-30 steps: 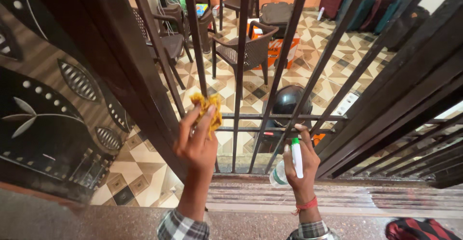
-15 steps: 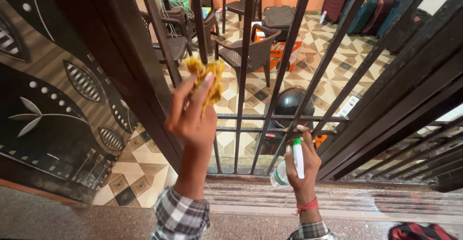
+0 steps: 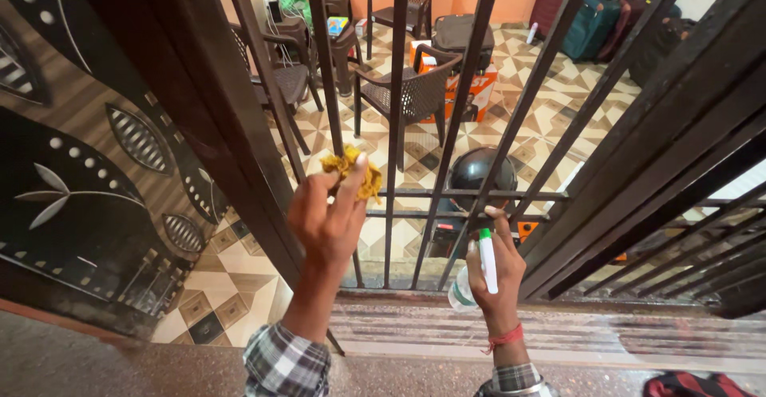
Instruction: The person cleans the bars and frame of a metal gate by hand using a cloth and a spray bottle.
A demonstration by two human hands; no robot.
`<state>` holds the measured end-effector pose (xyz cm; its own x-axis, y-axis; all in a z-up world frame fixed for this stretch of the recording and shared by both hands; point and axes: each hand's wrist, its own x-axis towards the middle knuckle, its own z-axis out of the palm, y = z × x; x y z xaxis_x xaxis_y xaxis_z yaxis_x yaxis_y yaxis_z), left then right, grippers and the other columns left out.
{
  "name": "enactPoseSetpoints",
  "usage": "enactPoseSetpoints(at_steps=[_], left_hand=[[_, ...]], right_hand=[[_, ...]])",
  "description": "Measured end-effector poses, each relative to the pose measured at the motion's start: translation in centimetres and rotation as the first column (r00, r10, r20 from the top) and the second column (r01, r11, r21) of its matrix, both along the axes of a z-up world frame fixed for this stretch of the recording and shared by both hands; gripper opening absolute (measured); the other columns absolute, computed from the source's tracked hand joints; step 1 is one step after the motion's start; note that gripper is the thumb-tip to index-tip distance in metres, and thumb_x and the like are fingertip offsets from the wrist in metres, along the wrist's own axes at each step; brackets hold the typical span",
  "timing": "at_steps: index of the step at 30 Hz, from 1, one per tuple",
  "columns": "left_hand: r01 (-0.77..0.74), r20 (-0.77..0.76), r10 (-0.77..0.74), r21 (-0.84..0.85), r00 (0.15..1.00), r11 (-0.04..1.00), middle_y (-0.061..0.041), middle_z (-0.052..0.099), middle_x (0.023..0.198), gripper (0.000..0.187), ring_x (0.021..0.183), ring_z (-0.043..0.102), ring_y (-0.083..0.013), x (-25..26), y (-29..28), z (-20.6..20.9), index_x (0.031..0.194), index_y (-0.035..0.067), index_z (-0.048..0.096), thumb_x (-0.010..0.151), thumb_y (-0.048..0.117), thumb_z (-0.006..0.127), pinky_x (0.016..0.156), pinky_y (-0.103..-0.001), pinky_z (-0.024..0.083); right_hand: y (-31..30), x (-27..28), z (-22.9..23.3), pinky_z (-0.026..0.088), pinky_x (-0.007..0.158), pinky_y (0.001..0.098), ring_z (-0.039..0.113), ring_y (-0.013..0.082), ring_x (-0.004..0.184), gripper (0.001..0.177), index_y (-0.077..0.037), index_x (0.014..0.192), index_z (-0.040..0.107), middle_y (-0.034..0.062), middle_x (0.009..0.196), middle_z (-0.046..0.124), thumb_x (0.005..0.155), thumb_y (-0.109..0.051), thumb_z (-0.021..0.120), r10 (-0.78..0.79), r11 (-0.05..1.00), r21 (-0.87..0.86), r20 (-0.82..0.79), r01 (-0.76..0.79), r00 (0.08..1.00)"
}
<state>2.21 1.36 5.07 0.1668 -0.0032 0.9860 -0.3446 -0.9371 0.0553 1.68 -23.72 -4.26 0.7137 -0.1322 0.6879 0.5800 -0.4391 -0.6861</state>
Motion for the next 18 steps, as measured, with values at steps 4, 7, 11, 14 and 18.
enactPoseSetpoints(at_steps=[4, 7, 11, 14, 18], left_hand=[[0.025, 0.112, -0.023, -0.014, 0.993, 1.000, -0.001, 0.058, 0.091, 0.045, 0.077, 0.061, -0.0130, 1.4, -0.2, 3.0, 0.123, 0.015, 0.076, 0.083, 0.007, 0.095, 0.059, -0.025, 0.052], [0.035, 0.069, -0.032, -0.047, 0.997, 0.998, -0.004, 0.054, 0.091, 0.052, 0.080, 0.059, -0.0173, 0.6, -0.3, 3.2, 0.124, 0.016, 0.076, 0.075, 0.006, 0.092, 0.064, -0.034, 0.050], [0.068, 0.026, -0.065, -0.136, 0.998, 0.988, -0.002, 0.056, 0.091, 0.048, 0.079, 0.058, -0.0161, 0.0, -1.1, -0.2, 0.122, 0.017, 0.076, 0.078, 0.005, 0.094, 0.063, -0.030, 0.050], [0.066, -0.032, -0.074, -0.204, 0.997, 0.977, -0.003, 0.057, 0.092, 0.048, 0.080, 0.060, -0.0162, -1.5, -1.7, -3.7, 0.119, 0.016, 0.076, 0.075, 0.006, 0.093, 0.063, -0.030, 0.051], [0.090, -0.022, -0.098, -0.243, 0.995, 0.966, -0.003, 0.057, 0.092, 0.047, 0.081, 0.061, -0.0147, -0.8, -1.4, -5.2, 0.118, 0.015, 0.076, 0.076, 0.003, 0.092, 0.065, -0.030, 0.054]], right_hand=[[-0.2, 0.2, -0.2, 0.056, 0.080, 0.0311, 0.074, 0.0273, 0.099, 0.017, 0.002, 0.095, 0.067, 0.0244, 0.141, 0.061, 0.079, -0.001, 0.062, 0.006, 0.999, -0.035, 0.072, -0.004, 0.997], [-0.2, 0.3, -0.2, 0.056, 0.083, 0.0314, 0.074, 0.0274, 0.100, 0.016, 0.003, 0.097, 0.066, 0.0236, 0.142, 0.061, 0.082, -0.001, 0.063, 0.018, 0.999, -0.037, 0.087, -0.014, 0.996], [-0.3, 0.2, -0.5, 0.055, 0.082, 0.0316, 0.074, 0.0275, 0.099, 0.015, 0.001, 0.095, 0.067, 0.0233, 0.142, 0.062, 0.080, -0.001, 0.064, 0.007, 0.999, -0.040, 0.037, -0.005, 0.999], [-0.5, 0.2, -0.6, 0.055, 0.085, 0.0329, 0.073, 0.0284, 0.103, 0.016, 0.002, 0.097, 0.068, 0.0234, 0.143, 0.061, 0.082, -0.002, 0.064, 0.025, 0.998, -0.056, 0.061, -0.022, 0.998], [-0.7, 0.4, -0.5, 0.056, 0.083, 0.0322, 0.074, 0.0272, 0.099, 0.016, 0.002, 0.098, 0.067, 0.0238, 0.144, 0.060, 0.083, -0.003, 0.064, 0.027, 0.997, -0.073, 0.069, -0.022, 0.997]])
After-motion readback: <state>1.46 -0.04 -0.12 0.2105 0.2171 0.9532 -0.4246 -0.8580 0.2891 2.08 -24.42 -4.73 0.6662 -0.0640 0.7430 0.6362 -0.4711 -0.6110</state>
